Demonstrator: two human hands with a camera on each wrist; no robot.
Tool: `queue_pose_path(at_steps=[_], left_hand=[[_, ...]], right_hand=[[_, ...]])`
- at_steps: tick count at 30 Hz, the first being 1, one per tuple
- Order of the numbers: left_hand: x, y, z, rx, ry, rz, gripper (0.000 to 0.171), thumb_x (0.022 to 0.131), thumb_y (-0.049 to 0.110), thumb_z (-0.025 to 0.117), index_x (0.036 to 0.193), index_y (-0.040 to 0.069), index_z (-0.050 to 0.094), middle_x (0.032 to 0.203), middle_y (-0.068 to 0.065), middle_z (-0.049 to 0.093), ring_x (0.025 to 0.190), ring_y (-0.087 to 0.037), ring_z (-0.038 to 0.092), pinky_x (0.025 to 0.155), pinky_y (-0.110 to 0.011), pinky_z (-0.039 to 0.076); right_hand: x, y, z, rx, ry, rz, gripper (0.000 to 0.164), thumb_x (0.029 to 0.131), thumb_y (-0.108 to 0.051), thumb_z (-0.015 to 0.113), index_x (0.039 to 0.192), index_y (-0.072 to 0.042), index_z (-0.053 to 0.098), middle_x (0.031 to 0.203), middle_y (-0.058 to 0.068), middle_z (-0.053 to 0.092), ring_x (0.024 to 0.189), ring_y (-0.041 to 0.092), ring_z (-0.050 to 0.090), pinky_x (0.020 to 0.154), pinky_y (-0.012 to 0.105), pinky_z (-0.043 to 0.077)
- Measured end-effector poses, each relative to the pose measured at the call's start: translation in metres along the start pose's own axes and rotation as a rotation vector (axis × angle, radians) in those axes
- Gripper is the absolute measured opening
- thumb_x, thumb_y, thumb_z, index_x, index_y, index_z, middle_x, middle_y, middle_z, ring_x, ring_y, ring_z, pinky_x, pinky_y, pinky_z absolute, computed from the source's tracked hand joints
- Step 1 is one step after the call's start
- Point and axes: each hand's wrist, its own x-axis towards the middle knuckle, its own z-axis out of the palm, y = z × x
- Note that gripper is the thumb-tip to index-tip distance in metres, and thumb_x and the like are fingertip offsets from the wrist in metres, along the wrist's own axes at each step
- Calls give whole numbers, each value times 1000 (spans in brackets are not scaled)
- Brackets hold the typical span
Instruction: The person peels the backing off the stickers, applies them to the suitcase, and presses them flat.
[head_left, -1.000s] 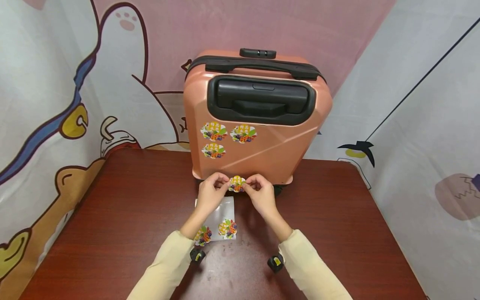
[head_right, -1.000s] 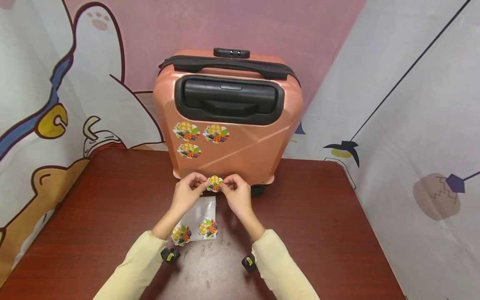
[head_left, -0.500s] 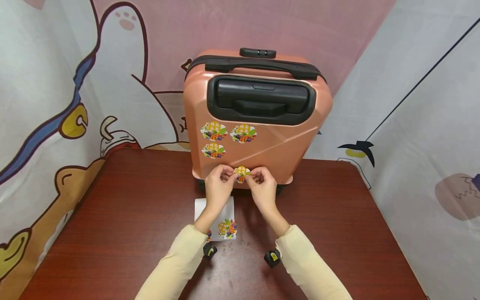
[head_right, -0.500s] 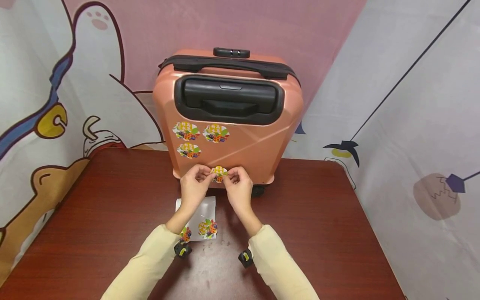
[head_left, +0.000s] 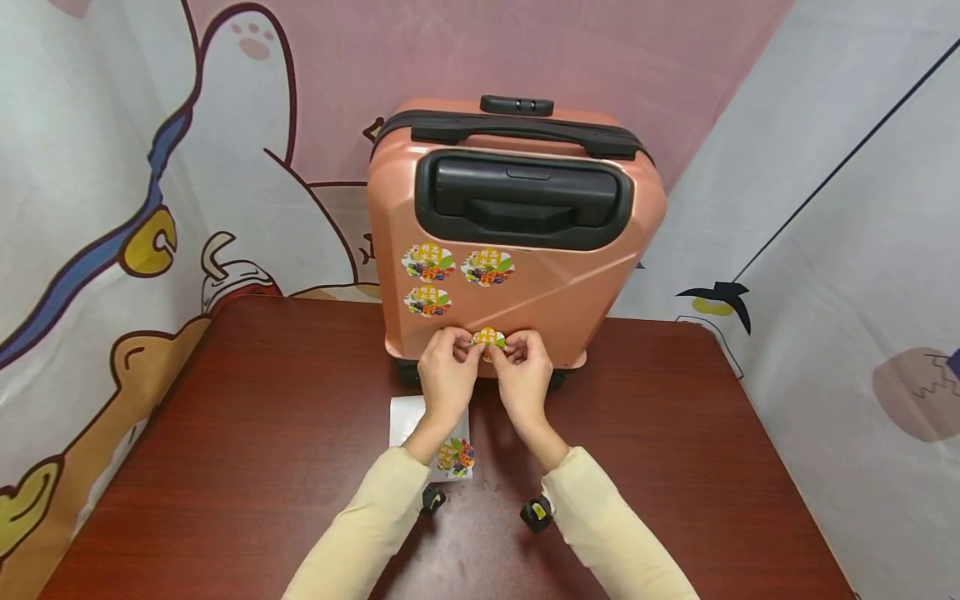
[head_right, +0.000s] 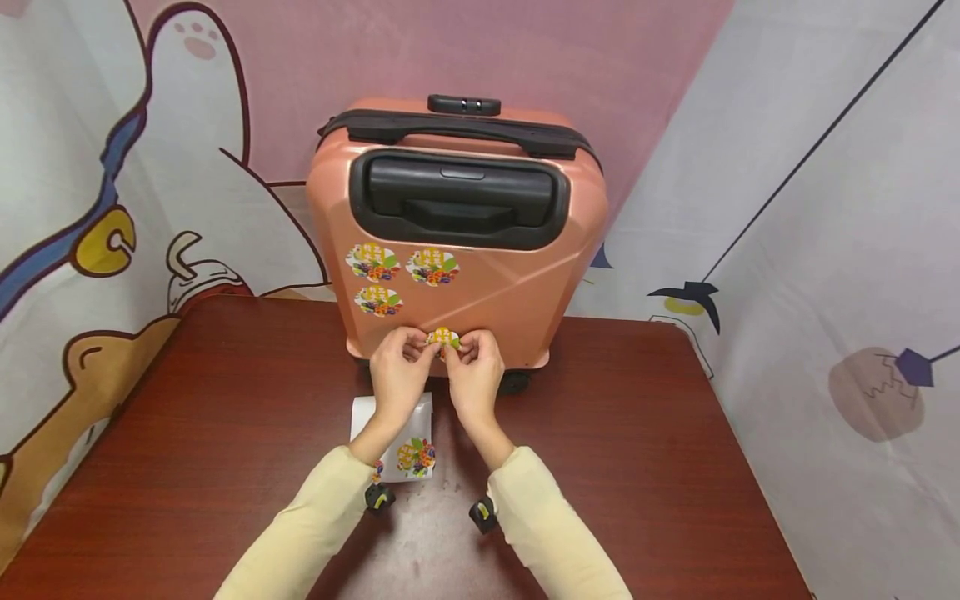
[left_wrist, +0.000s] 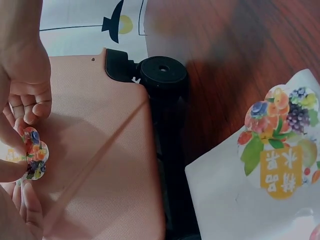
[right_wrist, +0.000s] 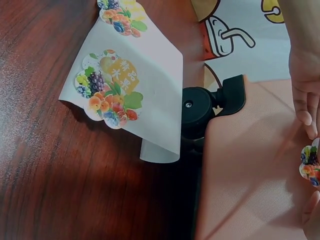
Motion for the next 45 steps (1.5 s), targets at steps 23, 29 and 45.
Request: queue_pose_path(at_steps=[23, 29, 45], left_hand=[[2, 4, 5, 108, 71, 64, 16, 72, 10, 77, 75, 4, 62, 70, -4, 59, 55, -13, 58, 51, -29, 46], [3, 2, 5, 114, 79, 76, 15, 73, 9, 76, 75, 5, 62, 70, -4, 59, 54, -14, 58, 50, -30, 46], [3, 0, 4, 132, 78, 99, 16, 73, 11, 76, 75, 5, 62, 70, -3, 61, 54, -13, 59, 49, -29, 47]], right_hand=[[2, -5, 10, -128, 127, -37, 20, 68, -2, 74, 73, 0, 55, 66, 10, 54, 55, 21, 52, 52, 26, 41], [2, -4, 11, -130, 134, -53, 20, 69, -2, 74, 72, 1, 54, 65, 10, 53, 55, 21, 52, 52, 26, 41], [2, -3, 10, -124, 126, -46, 20, 69, -3, 74, 73, 1, 54, 66, 11, 53, 55, 25, 53, 52, 27, 41]])
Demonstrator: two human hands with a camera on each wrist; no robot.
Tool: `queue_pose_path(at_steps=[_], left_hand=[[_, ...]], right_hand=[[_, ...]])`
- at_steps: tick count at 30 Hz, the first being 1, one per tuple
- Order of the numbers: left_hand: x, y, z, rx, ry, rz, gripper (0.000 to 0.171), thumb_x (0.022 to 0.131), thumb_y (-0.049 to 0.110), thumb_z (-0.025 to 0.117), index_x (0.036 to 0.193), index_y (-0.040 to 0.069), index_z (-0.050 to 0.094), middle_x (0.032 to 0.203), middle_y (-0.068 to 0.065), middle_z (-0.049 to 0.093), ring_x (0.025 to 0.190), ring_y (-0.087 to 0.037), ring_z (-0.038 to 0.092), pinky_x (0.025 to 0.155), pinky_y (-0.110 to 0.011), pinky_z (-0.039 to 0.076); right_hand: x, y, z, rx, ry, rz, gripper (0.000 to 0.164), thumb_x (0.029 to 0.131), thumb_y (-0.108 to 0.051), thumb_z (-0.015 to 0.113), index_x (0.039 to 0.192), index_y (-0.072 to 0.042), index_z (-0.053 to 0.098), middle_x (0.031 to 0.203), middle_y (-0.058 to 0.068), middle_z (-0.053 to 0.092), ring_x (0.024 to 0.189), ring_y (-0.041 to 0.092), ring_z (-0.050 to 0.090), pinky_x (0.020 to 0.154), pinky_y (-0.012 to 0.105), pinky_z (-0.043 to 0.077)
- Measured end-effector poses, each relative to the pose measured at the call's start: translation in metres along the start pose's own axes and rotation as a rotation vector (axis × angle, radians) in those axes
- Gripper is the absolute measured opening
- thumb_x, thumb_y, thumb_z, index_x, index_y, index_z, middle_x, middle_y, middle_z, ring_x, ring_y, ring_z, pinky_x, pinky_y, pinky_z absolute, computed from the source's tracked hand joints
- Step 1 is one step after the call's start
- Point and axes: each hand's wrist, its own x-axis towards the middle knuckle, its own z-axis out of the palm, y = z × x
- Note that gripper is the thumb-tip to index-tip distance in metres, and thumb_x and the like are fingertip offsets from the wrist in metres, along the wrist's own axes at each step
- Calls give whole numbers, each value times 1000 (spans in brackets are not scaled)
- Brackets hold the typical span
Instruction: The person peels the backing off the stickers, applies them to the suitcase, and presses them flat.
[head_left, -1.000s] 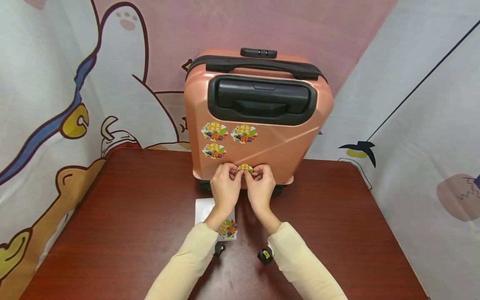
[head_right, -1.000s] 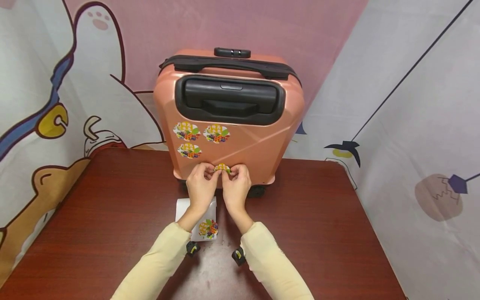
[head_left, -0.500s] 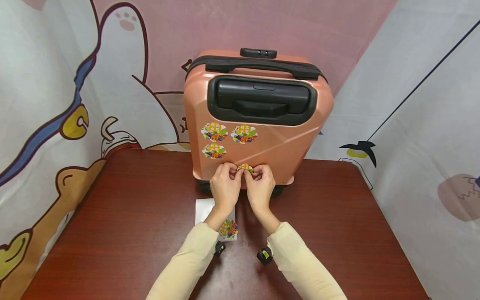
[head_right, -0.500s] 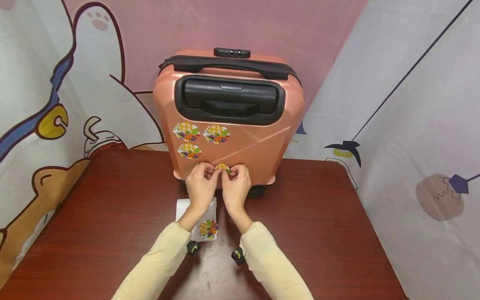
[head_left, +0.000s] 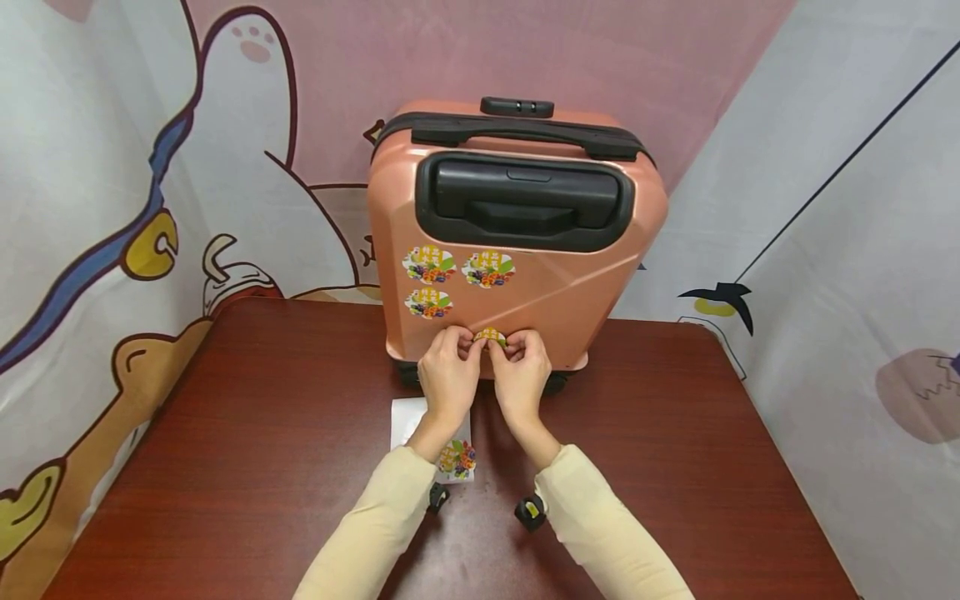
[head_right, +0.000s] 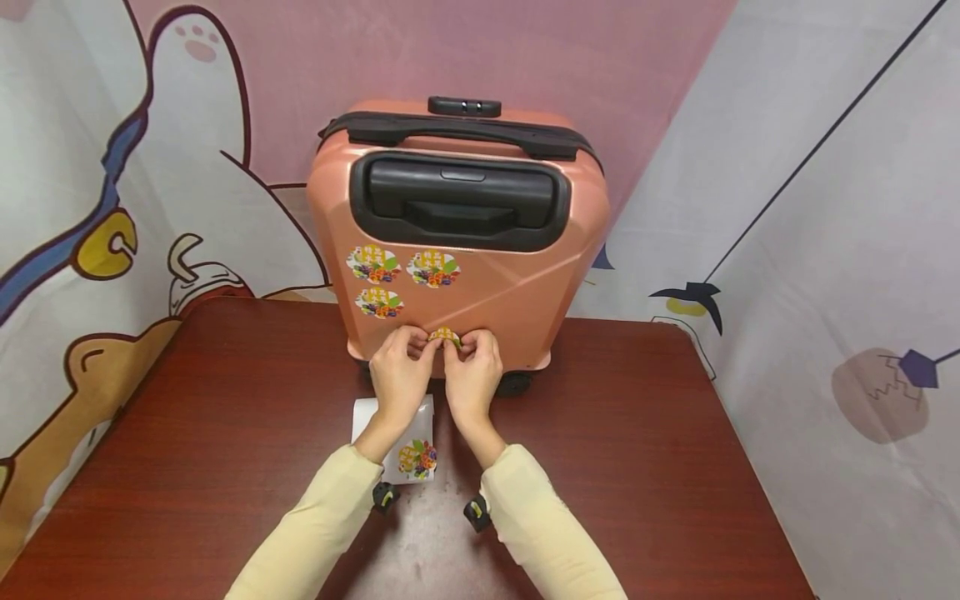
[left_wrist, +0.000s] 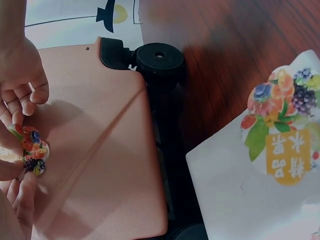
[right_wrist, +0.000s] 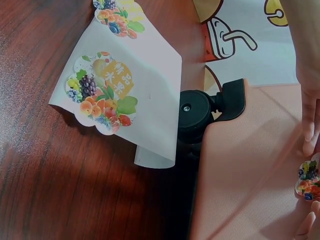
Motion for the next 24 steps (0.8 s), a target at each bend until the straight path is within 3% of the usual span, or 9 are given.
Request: queue_pose_path(at_steps=[24], left_hand=[[2, -12, -7, -25, -20, 4, 15, 74, 11, 76, 73, 5, 61, 66, -3, 61, 55, -13, 59, 51, -28, 48]], right_hand=[[3, 8, -10, -9, -25, 22, 19, 72, -5, 73, 75, 1, 55, 63, 10, 56, 54, 20, 53, 49, 27, 42]])
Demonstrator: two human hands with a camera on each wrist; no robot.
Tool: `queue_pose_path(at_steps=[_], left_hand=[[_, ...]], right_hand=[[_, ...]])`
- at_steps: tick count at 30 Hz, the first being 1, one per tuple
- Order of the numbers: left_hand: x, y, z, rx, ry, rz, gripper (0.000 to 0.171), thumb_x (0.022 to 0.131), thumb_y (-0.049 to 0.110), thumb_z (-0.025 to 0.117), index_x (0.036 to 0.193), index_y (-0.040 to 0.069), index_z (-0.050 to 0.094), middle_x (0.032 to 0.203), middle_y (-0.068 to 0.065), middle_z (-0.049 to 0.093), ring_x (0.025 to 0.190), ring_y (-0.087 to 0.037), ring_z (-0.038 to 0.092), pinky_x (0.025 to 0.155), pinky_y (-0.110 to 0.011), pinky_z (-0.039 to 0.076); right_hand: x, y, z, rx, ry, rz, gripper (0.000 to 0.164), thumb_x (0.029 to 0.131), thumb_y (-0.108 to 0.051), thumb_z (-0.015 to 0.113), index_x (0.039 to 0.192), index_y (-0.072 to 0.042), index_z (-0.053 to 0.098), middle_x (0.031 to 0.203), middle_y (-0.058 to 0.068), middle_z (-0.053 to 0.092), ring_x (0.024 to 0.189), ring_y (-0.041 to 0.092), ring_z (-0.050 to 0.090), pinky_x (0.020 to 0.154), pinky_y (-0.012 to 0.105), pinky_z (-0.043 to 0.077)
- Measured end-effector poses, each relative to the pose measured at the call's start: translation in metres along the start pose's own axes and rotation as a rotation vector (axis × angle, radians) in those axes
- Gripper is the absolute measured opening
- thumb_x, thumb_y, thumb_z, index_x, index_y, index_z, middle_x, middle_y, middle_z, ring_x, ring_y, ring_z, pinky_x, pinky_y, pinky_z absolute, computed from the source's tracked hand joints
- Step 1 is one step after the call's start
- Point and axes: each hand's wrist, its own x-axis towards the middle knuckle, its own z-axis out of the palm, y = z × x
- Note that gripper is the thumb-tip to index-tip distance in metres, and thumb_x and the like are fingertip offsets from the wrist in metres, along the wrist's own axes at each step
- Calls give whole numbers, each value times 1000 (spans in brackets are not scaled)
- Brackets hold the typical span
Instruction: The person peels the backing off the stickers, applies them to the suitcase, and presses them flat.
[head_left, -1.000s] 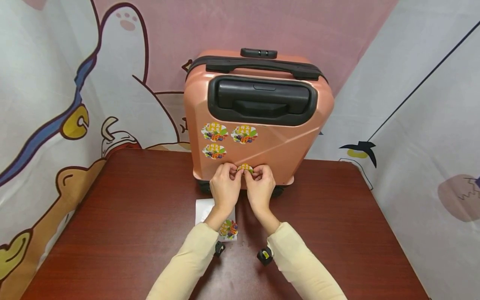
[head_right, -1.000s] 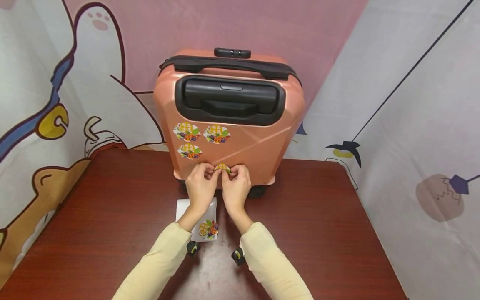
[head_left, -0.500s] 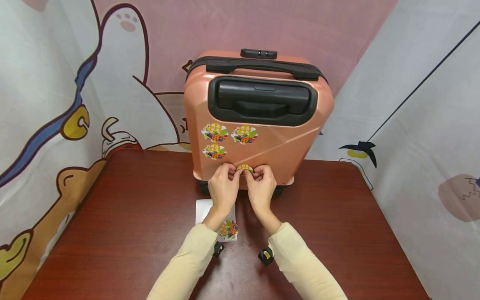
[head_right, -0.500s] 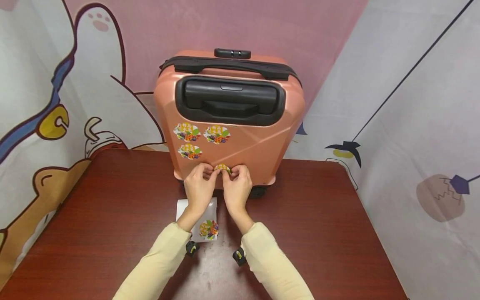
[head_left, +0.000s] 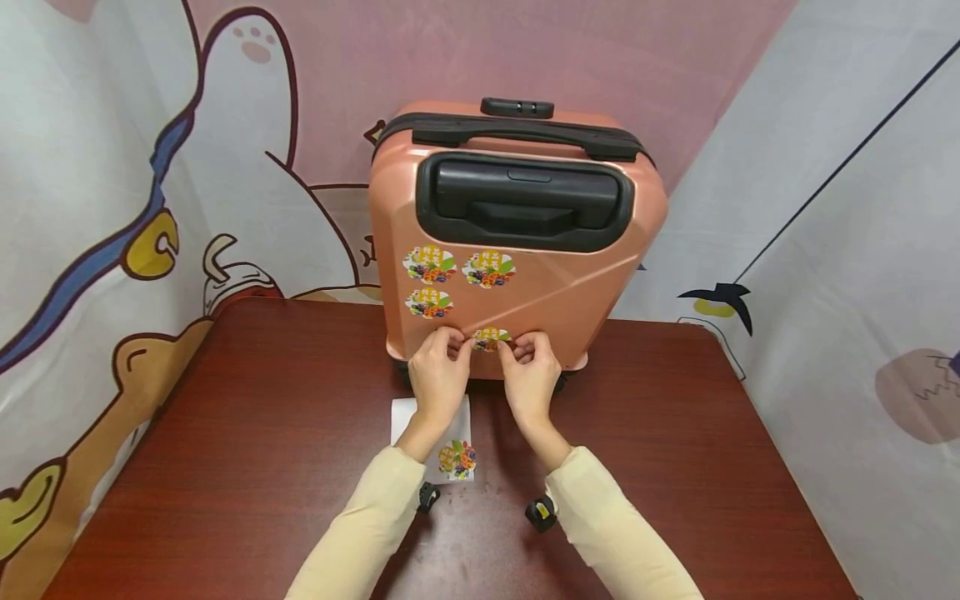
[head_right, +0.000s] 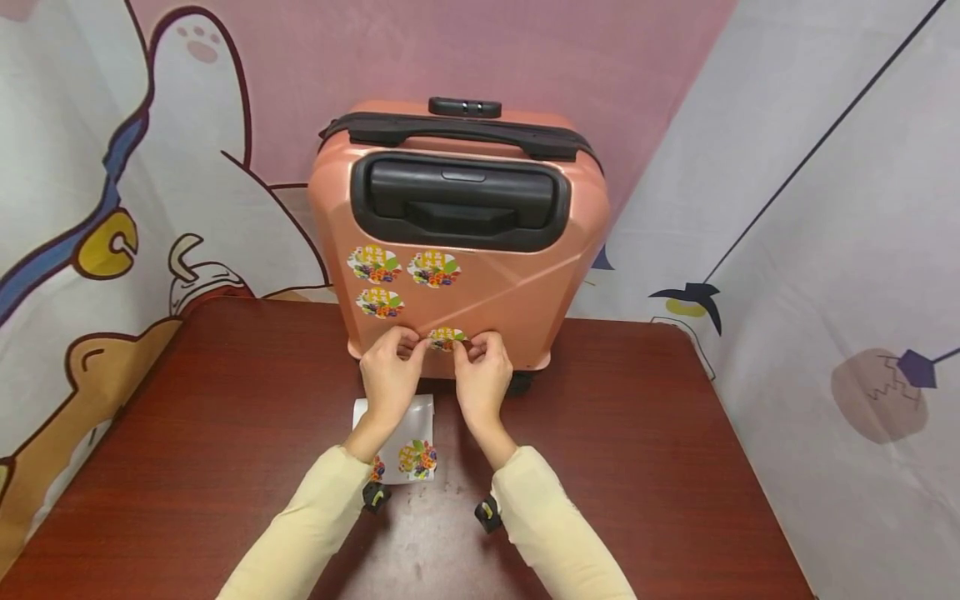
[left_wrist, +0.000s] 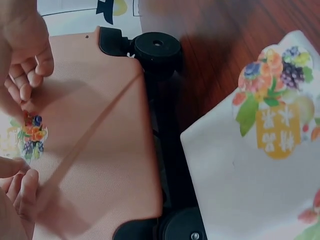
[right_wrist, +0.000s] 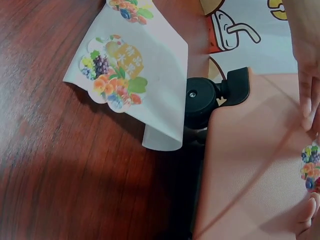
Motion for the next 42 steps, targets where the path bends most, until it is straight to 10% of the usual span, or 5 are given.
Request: queue_pose_path(at_steps=[8, 13, 21, 27, 42], left_hand=[[2, -10, -11, -44, -38, 18, 15, 72, 7, 76, 71, 4, 61, 65, -4, 61, 53, -15, 59, 49, -29, 47], [4, -15, -15, -233, -194, -3, 11, 73, 4, 74, 74, 2, 63, 67, -6, 64, 57, -15, 60, 52, -29, 50], [5, -20, -19, -439, -422, -150, 16, 78, -4, 67, 94, -2, 67, 82, -12, 69, 75, -21, 65, 65, -28, 52], [6, -21, -22, -449, -481, -156, 19, 80, -5, 64, 99, -1, 66, 89, -14, 68, 82, -23, 65, 70, -32, 52], [6, -22, -23, -500, -492, -216, 19, 82, -6, 62, 100, -2, 67, 92, -15, 68, 88, -26, 64, 75, -39, 51]], right_hand=[[4, 8, -9, 18, -20, 15, 18, 73, -5, 72, 75, 1, 55, 63, 8, 56, 54, 17, 53, 50, 20, 40], [7, 13, -16, 89, -72, 17, 16, 75, -5, 71, 75, 1, 56, 65, 8, 57, 55, 11, 51, 52, 16, 40], [7, 21, -21, 350, -374, 71, 13, 81, 2, 65, 90, 9, 59, 78, 23, 63, 58, 15, 62, 50, 20, 49], [6, 8, -28, 398, -525, 35, 18, 81, 11, 59, 99, 15, 55, 92, 30, 62, 81, 41, 61, 66, 22, 51], [16, -30, -28, 383, -564, -61, 19, 82, 13, 58, 100, 16, 55, 94, 29, 63, 89, 41, 60, 75, 33, 50]])
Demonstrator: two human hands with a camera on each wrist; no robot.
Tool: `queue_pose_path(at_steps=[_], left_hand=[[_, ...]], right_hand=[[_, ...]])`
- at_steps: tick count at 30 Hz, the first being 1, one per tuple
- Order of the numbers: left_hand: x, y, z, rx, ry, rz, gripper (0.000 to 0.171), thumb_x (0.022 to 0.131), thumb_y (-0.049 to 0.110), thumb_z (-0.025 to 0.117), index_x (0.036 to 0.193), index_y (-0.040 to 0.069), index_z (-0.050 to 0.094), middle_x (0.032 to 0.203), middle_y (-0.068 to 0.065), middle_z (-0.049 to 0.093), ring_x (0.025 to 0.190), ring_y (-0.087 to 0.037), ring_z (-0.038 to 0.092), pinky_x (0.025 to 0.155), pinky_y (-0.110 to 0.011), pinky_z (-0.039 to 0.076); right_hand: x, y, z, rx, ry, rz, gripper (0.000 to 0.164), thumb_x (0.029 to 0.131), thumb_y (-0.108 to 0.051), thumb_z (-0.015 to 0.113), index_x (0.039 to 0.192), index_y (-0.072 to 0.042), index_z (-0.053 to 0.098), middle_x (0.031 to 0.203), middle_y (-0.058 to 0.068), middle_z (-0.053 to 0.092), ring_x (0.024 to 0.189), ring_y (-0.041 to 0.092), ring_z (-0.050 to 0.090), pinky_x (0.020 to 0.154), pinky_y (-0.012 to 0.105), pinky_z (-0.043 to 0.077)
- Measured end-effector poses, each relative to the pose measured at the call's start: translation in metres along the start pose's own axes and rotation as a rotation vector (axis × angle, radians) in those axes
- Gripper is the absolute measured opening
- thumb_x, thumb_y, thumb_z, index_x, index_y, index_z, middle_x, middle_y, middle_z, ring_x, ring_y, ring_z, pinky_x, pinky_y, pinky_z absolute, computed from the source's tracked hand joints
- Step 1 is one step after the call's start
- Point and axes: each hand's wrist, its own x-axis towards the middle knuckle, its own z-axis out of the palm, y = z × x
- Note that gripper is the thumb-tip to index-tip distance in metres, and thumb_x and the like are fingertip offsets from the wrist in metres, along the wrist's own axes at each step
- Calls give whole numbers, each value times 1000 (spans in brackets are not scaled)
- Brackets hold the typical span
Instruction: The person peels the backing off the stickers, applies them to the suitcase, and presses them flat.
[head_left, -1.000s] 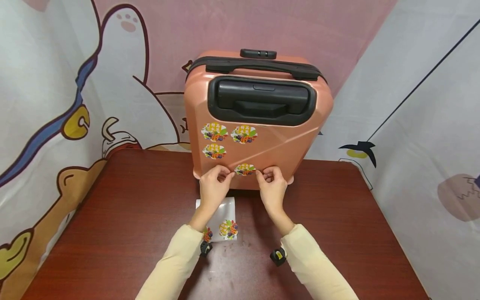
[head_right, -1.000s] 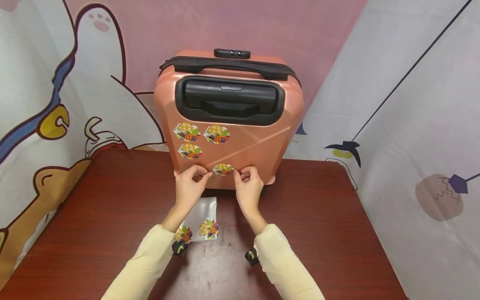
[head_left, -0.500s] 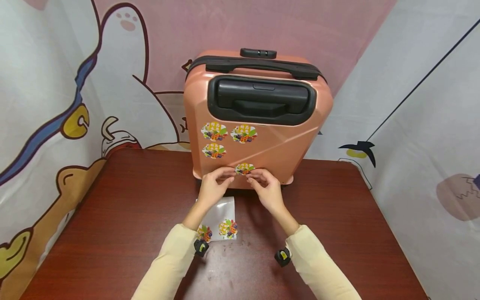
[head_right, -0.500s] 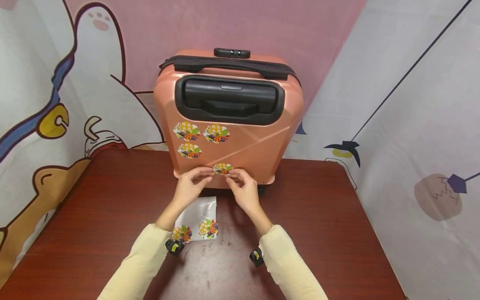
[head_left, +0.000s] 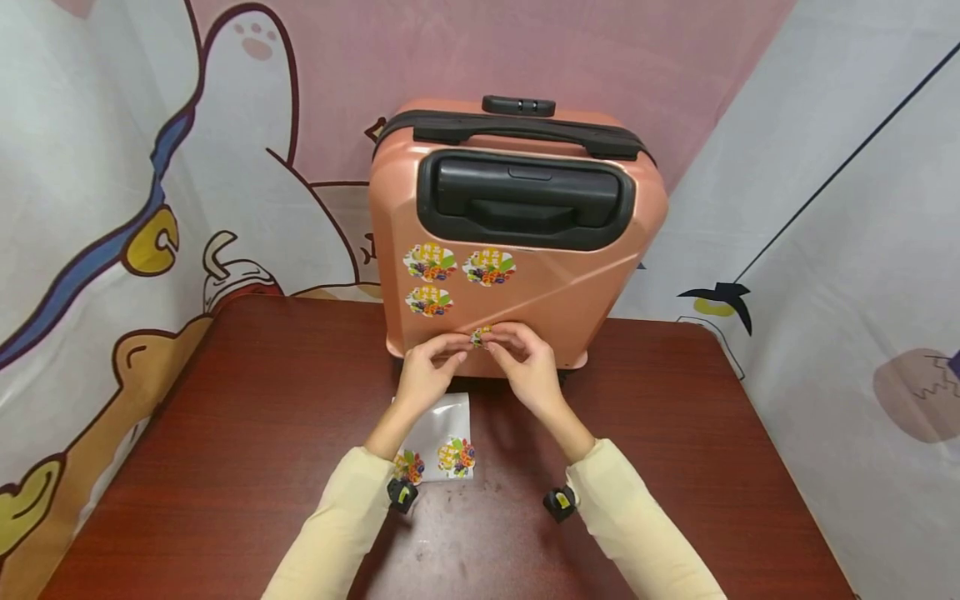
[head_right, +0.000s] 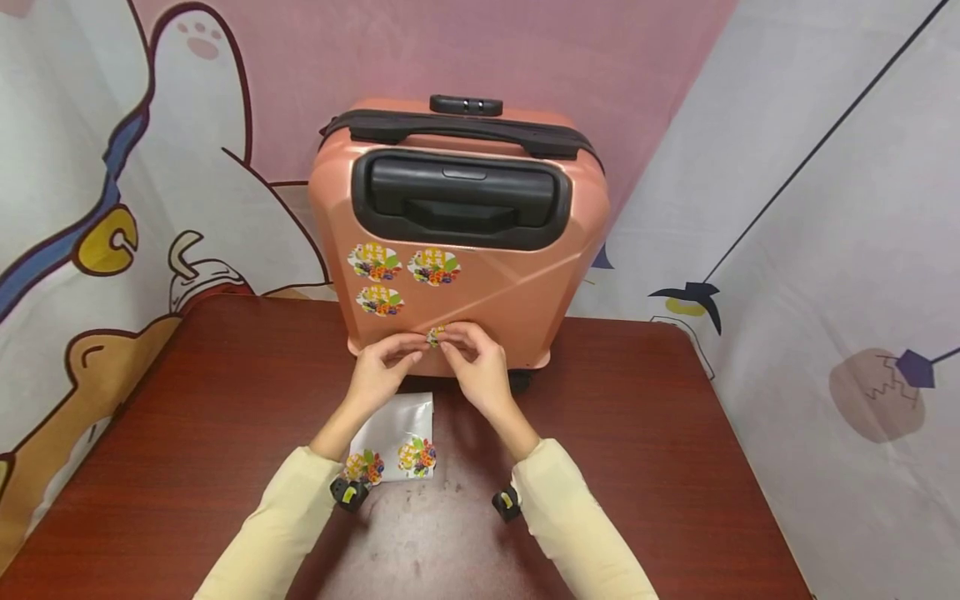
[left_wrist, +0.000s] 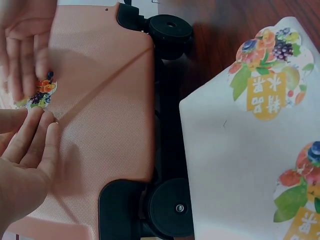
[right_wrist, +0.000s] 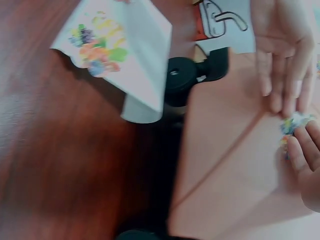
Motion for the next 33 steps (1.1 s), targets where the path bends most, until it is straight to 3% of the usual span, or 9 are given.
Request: queue_pose_path(at_steps=[3, 10, 17, 27, 33], left_hand=[[0, 4, 0, 1, -2, -1, 19, 81, -8, 61, 100, -6, 65, 92, -19, 67, 88, -30, 63, 76, -43, 50], [-6, 36, -5, 19, -20, 12, 19, 82, -12, 57, 99, -12, 62, 92, -25, 65, 88, -36, 62, 75, -44, 50], [-6, 38, -5, 28, -12, 13, 18, 82, -11, 58, 99, -11, 63, 91, -24, 65, 86, -34, 62, 74, -43, 50], [-7, 42, -6, 33, -18, -7, 18, 83, -11, 57, 100, -11, 62, 91, -24, 65, 87, -34, 62, 74, -44, 50], [-6, 42, -6, 35, -24, -15, 18, 83, -10, 57, 101, -11, 62, 92, -24, 65, 87, -35, 62, 74, -44, 50]], right_hand=[[3, -5, 0, 9, -3, -23, 19, 82, 13, 57, 101, 16, 55, 96, 29, 62, 90, 41, 60, 77, 34, 50], [-5, 4, -1, -61, -14, 13, 19, 82, 12, 58, 101, 14, 56, 95, 27, 63, 91, 38, 61, 74, 26, 48], [-12, 13, -1, -110, -31, 56, 20, 80, 12, 60, 101, 13, 57, 96, 25, 64, 93, 36, 61, 74, 34, 49], [1, -5, 0, -29, -57, -46, 23, 80, 15, 59, 103, 15, 55, 99, 28, 62, 94, 39, 60, 79, 42, 49], [-4, 7, 1, -27, -64, 2, 24, 79, 16, 59, 103, 14, 55, 98, 28, 62, 95, 38, 60, 79, 40, 50]])
